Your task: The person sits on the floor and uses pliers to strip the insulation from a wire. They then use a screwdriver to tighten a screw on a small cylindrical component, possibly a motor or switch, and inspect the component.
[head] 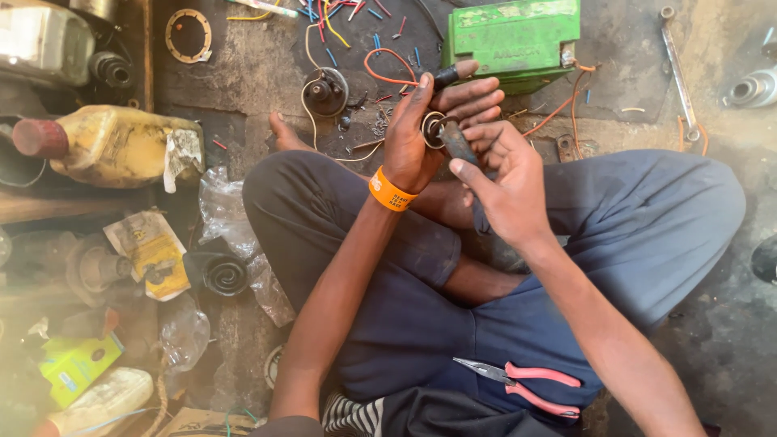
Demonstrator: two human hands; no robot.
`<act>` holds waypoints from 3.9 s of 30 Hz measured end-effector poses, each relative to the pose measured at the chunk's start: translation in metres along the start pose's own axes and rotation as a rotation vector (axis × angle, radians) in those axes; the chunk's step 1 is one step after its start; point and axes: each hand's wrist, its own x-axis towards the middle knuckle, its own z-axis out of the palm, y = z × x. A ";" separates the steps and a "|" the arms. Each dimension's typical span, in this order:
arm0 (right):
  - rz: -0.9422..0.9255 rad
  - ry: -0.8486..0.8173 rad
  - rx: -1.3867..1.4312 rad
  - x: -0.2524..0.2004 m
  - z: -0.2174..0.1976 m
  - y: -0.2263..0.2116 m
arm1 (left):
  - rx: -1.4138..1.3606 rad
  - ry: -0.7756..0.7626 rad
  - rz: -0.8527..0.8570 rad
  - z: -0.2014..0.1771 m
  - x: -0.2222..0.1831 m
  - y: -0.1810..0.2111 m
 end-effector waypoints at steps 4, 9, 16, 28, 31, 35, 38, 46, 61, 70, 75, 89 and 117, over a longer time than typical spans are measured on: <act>0.019 -0.024 -0.125 0.001 -0.004 -0.008 | -0.110 -0.048 -0.042 -0.004 -0.001 -0.002; 0.039 -0.011 -0.243 0.002 -0.010 -0.015 | -0.185 -0.122 -0.070 -0.009 0.000 -0.004; 0.065 -0.059 -0.327 -0.001 -0.016 -0.026 | -0.319 -0.198 -0.083 -0.011 0.000 -0.002; -0.206 0.058 -0.297 -0.002 -0.048 -0.028 | -0.395 -0.361 -0.137 0.007 -0.004 0.012; -0.215 0.112 -0.360 -0.002 -0.047 -0.024 | -0.416 -0.347 -0.184 0.012 -0.005 0.013; -0.330 0.063 -0.522 -0.004 -0.036 -0.022 | -0.429 -0.294 -0.237 0.013 -0.006 0.012; -0.511 -0.051 -0.777 -0.002 -0.028 -0.024 | -0.397 -0.358 -0.227 0.012 -0.008 0.008; -0.427 -0.055 -0.717 -0.004 -0.025 -0.021 | -0.383 -0.398 -0.227 0.011 -0.007 0.006; -0.121 0.282 -0.287 0.057 -0.066 -0.002 | -0.247 -0.016 -0.140 -0.009 0.002 -0.015; -0.206 0.302 -0.425 0.029 -0.064 -0.016 | -0.447 -0.234 -0.137 0.005 -0.008 0.001; -0.279 0.178 -0.298 0.004 -0.055 -0.012 | -0.464 -0.325 -0.158 0.008 -0.009 0.005; -0.177 -0.049 -0.539 -0.002 -0.026 -0.016 | -0.418 -0.384 -0.114 -0.006 -0.007 0.000; -0.167 -0.046 -0.644 -0.002 -0.006 -0.024 | 0.041 -0.071 -0.119 -0.009 0.003 -0.020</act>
